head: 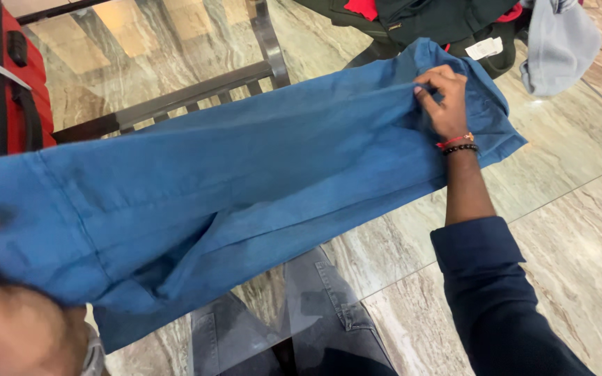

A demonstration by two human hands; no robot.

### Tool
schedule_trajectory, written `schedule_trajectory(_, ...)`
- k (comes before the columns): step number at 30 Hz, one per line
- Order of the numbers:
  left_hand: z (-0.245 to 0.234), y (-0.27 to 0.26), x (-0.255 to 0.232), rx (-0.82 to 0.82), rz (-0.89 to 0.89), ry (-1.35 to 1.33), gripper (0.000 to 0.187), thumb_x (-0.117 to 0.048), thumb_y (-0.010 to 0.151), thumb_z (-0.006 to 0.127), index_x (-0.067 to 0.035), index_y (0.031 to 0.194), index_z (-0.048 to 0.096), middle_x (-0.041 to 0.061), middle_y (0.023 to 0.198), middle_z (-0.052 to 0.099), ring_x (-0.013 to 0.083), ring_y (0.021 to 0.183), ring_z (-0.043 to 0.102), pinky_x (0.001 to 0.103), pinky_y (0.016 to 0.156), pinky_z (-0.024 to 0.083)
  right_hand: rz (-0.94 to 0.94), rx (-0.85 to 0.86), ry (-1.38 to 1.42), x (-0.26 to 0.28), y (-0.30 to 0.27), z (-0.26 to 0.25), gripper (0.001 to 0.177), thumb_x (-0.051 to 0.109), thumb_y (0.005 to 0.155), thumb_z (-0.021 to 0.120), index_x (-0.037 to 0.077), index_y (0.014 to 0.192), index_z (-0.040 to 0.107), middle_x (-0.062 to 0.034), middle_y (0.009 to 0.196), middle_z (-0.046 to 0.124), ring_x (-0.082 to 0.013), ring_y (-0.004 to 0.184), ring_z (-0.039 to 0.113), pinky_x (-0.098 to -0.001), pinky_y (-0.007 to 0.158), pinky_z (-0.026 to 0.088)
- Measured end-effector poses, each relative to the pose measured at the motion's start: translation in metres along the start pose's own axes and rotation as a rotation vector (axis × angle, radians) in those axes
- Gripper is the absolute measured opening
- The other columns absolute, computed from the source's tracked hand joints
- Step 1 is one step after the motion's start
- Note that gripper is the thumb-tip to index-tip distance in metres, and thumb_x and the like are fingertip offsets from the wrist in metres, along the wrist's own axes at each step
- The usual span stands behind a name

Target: The person folds a pair of trousers and a shirt by hand on a glass surface and places them into an open suitcase.

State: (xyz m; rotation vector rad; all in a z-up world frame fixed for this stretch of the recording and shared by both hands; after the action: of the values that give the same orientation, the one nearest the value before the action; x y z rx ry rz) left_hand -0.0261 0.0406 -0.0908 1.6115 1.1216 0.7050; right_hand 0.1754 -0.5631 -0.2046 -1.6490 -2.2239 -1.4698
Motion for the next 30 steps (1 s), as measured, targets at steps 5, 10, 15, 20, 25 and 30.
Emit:
schedule_trajectory(5,0.049,0.021,0.041,0.161,-0.090,-0.206,0.020,0.014,0.102,0.043,0.004,0.114,0.056,0.016,0.120,0.066,0.0319,0.106,0.062,0.040,0.094,0.049,-0.020,-0.344,-0.222,0.009,0.006,0.017,0.016,0.004,0.100,0.077,0.008,0.115,0.071,-0.0080,0.111,0.063,-0.0283,0.111,0.051,-0.0408,0.101,0.034)
schedule_trajectory(10,0.148,-0.024,0.099,0.375,-0.238,0.058,0.028,0.010,0.097,0.053,-0.004,0.116,0.068,0.020,0.115,0.062,0.0399,0.110,0.063,0.049,0.094,0.050,-0.047,-0.366,-0.464,0.031,0.007,0.035,0.030,-0.001,0.080,0.077,0.004,0.109,0.069,-0.0167,0.122,0.054,-0.0372,0.113,0.050,-0.0499,0.090,0.037)
schedule_trajectory(15,0.185,-0.068,0.115,0.592,-0.596,0.072,0.029,-0.003,0.101,0.055,-0.012,0.124,0.069,0.016,0.131,0.059,0.0445,0.101,0.064,0.054,0.086,0.050,-0.034,-0.284,-0.471,0.029,0.008,0.035,0.022,-0.011,0.079,0.070,0.007,0.093,0.072,-0.0114,0.118,0.054,-0.0326,0.111,0.054,-0.0446,0.095,0.046)
schedule_trajectory(20,0.182,-0.066,0.121,0.582,-0.503,0.014,0.029,-0.001,0.099,0.061,-0.015,0.123,0.072,0.017,0.122,0.062,0.0422,0.105,0.065,0.052,0.085,0.051,-0.053,-0.155,-0.229,0.054,0.004,0.041,0.014,-0.001,0.095,0.068,0.010,0.102,0.074,-0.0022,0.124,0.063,-0.0241,0.114,0.058,-0.0381,0.101,0.049)
schedule_trajectory(25,0.178,-0.065,0.126,0.553,-0.424,0.002,0.028,-0.001,0.102,0.065,-0.015,0.124,0.074,0.016,0.118,0.063,0.0399,0.104,0.066,0.050,0.087,0.052,0.032,0.483,-0.305,0.088,0.003,0.093,0.053,0.051,0.100,0.056,0.030,0.149,0.055,-0.0119,0.159,0.039,-0.0454,0.148,0.024,-0.0726,0.112,0.015)
schedule_trajectory(30,0.177,-0.063,0.123,0.568,-0.353,0.141,0.024,-0.007,0.103,0.071,-0.015,0.125,0.075,0.016,0.124,0.063,0.0401,0.104,0.064,0.052,0.085,0.053,0.086,0.629,-0.433,0.084,0.004,0.097,0.062,0.070,0.093,0.044,0.047,0.151,0.042,-0.0089,0.167,0.023,-0.0438,0.151,0.014,-0.0766,0.110,0.008)
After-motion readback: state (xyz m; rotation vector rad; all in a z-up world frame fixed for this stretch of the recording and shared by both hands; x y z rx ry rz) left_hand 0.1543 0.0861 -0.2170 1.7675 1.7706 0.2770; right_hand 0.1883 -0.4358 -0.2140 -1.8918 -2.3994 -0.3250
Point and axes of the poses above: each hand's wrist, its own y-axis towards the middle knuckle, its own z-axis out of the palm, x = y × z, the point moved 3 cm from there along y, towards the middle knuckle
